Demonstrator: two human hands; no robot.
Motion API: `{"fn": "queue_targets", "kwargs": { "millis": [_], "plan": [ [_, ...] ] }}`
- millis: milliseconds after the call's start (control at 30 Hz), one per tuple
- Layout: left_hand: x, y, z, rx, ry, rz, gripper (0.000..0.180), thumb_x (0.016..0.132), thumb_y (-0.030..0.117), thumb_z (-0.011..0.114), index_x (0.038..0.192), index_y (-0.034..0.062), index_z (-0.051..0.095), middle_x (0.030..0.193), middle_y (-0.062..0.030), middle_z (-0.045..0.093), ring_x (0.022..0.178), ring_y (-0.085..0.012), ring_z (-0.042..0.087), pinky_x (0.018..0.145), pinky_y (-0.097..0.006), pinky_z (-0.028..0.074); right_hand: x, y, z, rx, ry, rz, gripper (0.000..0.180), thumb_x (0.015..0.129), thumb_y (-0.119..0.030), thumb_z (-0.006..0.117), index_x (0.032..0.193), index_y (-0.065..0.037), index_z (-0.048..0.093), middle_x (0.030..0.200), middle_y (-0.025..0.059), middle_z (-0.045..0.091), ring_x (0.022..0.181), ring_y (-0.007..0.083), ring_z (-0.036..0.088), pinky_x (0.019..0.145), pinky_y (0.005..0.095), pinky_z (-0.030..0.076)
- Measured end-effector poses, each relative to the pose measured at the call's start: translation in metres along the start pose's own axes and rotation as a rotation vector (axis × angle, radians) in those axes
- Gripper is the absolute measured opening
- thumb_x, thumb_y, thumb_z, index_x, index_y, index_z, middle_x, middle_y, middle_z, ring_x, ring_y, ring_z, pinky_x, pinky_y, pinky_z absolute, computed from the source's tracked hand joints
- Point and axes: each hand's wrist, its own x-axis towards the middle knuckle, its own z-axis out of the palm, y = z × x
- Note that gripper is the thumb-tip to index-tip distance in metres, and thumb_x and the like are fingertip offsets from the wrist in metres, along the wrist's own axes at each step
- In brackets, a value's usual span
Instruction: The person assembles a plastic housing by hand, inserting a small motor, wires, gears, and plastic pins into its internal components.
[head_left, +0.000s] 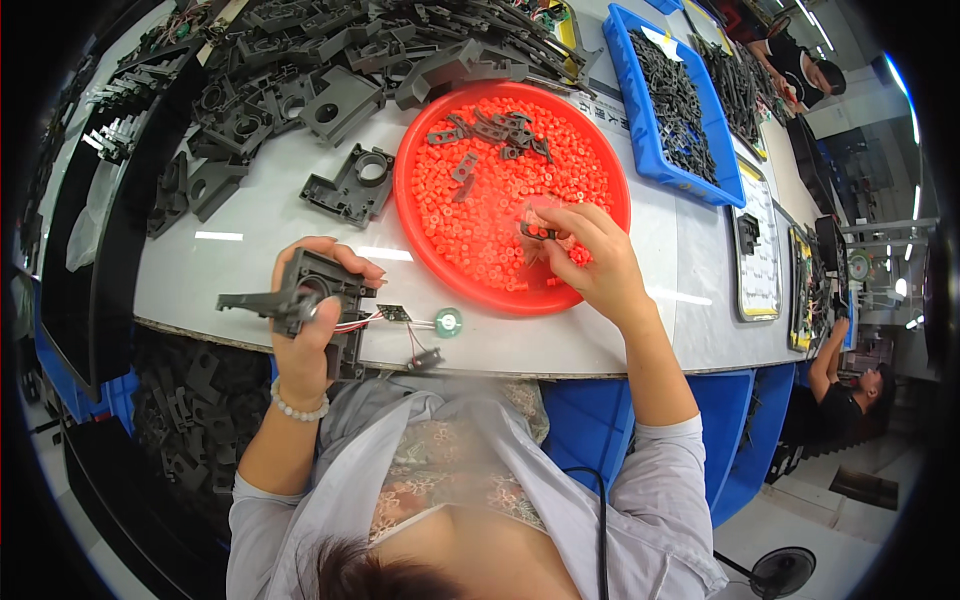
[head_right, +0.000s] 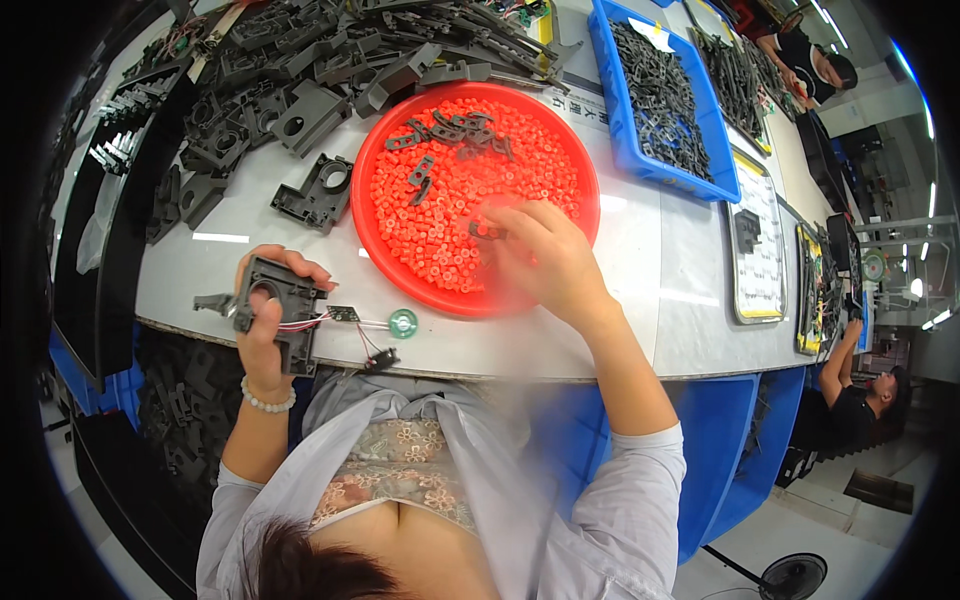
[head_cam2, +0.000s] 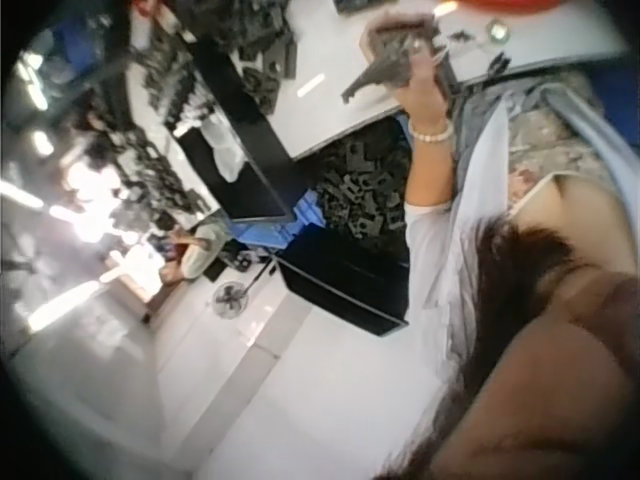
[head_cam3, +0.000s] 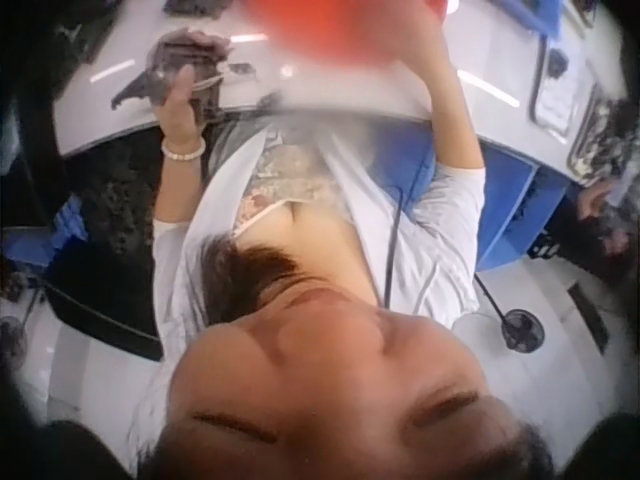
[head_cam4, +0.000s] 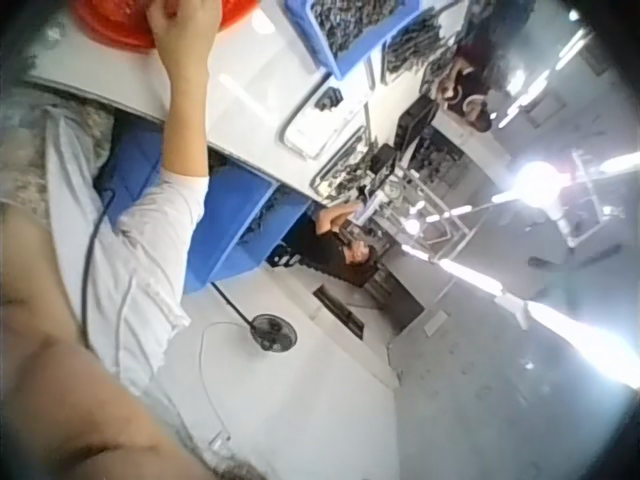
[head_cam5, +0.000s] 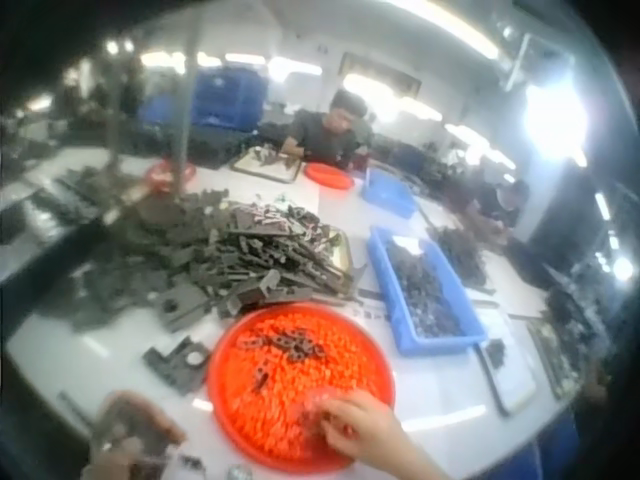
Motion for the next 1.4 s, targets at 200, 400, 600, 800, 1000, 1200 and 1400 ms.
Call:
{"fn": "queue_targets", "kwargs": {
  "millis": [200, 400, 600, 800, 1000, 1200, 1400],
  "plan": [
    [0.008, 0.038, 0.013, 0.085, -0.107, 0.184, 0.06, 0.078, 0.028, 0.07, 0.117, -0.0039, 0.038, 0.1, -0.0148, 0.053, 0.094, -0.0227, 0.056, 0.085, -0.035, 0.047, -0.007, -0.01, 0.001, 0.157, 0.028, -0.04, 0.034, 0.067, 0.004, 0.061, 0.099, -0.008, 0.066, 0.088, 0.0074, 0.056, 0.081, 0.0214, 0.057, 0.068, 0.032, 0.048],
    [0.015, 0.044, 0.015, 0.37, -0.237, 0.369, 0.066, 0.07, 0.023, 0.078, 0.116, -0.0054, 0.041, 0.102, -0.0157, 0.054, 0.097, -0.0237, 0.056, 0.087, -0.034, 0.045, 0.001, -0.035, 0.003, 0.214, 0.137, -0.13, 0.035, 0.068, 0.009, 0.06, 0.099, -0.005, 0.066, 0.087, 0.0096, 0.054, 0.078, 0.0207, 0.056, 0.067, 0.0303, 0.047],
    [0.016, 0.041, 0.021, 0.183, -0.194, 0.272, 0.065, 0.07, 0.023, 0.077, 0.116, -0.0063, 0.04, 0.1, -0.0166, 0.054, 0.095, -0.0243, 0.057, 0.087, -0.035, 0.046, 0.001, -0.043, 0.011, 0.302, 0.216, -0.204, 0.036, 0.066, 0.01, 0.061, 0.099, -0.004, 0.065, 0.086, 0.0098, 0.053, 0.077, 0.0215, 0.056, 0.064, 0.0297, 0.047],
    [0.024, 0.026, 0.021, -0.026, -0.272, 0.11, 0.06, 0.074, 0.021, 0.072, 0.119, -0.0021, 0.041, 0.099, -0.0122, 0.056, 0.094, -0.0206, 0.058, 0.085, -0.032, 0.046, 0.005, -0.046, 0.011, 0.249, 0.299, -0.222, 0.029, 0.069, 0.01, 0.062, 0.095, -0.002, 0.065, 0.086, 0.0105, 0.054, 0.075, 0.021, 0.057, 0.064, 0.0285, 0.048],
    [0.02, 0.021, 0.016, -0.019, -0.194, 0.063, 0.052, 0.078, 0.017, 0.066, 0.119, -0.0021, 0.041, 0.098, -0.0131, 0.055, 0.094, -0.0216, 0.058, 0.086, -0.034, 0.047, -0.001, -0.003, -0.001, 0.086, 0.109, 0.018, 0.021, 0.073, 0.0, 0.063, 0.093, -0.005, 0.065, 0.086, 0.0073, 0.059, 0.072, 0.0203, 0.057, 0.062, 0.0283, 0.047],
    [0.011, 0.005, 0.006, 0.066, -0.114, 0.01, 0.047, 0.08, 0.014, 0.063, 0.119, -0.0015, 0.04, 0.099, -0.0133, 0.055, 0.094, -0.0214, 0.058, 0.087, -0.034, 0.046, -0.007, 0.016, -0.002, -0.088, -0.057, 0.093, 0.023, 0.071, -0.004, 0.061, 0.093, -0.008, 0.065, 0.085, 0.008, 0.062, 0.08, 0.0246, 0.058, 0.072, 0.0352, 0.048],
    [-0.001, -0.014, -0.004, 0.133, -0.068, 0.006, 0.048, 0.081, 0.013, 0.062, 0.12, -0.001, 0.038, 0.102, -0.012, 0.054, 0.097, -0.0207, 0.057, 0.087, -0.034, 0.045, 0.014, 0.01, -0.006, -0.117, -0.121, 0.041, 0.017, 0.072, -0.009, 0.061, 0.088, -0.007, 0.065, 0.082, 0.0085, 0.061, 0.079, 0.0268, 0.057, 0.072, 0.0374, 0.047]
  ]
}}
